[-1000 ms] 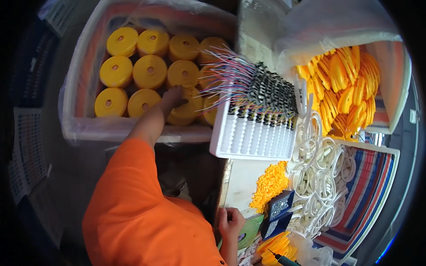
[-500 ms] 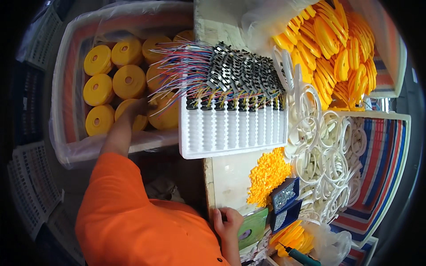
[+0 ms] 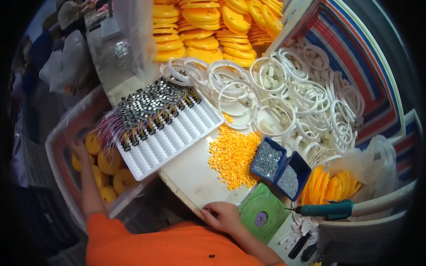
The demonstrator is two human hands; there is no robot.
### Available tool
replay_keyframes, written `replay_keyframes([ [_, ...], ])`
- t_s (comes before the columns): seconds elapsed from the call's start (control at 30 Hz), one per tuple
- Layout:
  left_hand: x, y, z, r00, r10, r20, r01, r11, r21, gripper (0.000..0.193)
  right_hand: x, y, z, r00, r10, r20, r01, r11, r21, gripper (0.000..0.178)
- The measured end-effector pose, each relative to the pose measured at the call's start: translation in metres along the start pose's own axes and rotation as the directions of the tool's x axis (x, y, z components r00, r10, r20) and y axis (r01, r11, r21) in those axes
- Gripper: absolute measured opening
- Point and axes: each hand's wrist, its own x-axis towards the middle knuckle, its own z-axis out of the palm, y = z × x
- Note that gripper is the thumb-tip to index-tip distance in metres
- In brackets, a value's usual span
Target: Assembling electronic and mechanical parts into a yellow plastic housing using an electric screwdriver and a soldering iron.
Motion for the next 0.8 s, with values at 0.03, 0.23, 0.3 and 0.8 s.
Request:
replay_keyframes([
  [0.03,0.075,-0.009,-0.045,0.993,0.054,-0.106,-0.07,0.986,-0.153,0.031,0.002,-0.006,0.0,0.998,-0.055,0.009,0.054,0.996,0.065,0.015],
  [0.23,0.1,0.3,-0.026,0.764,0.638,0.093,-0.547,0.719,-0.429,0.021,0.008,-0.002,0.0,1.0,-0.022,0.014,0.019,0.988,0.151,0.017],
  [0.3,0.051,0.399,0.002,0.487,0.824,0.291,-0.735,0.566,-0.374,0.021,0.009,-0.001,-0.005,0.999,-0.01,0.05,0.002,0.99,0.144,0.018],
  [0.8,0.058,0.469,0.13,-0.033,0.99,0.14,-0.998,-0.039,0.041,0.011,0.0,0.005,-0.004,0.995,0.004,0.1,-0.028,0.971,0.239,0.025],
])
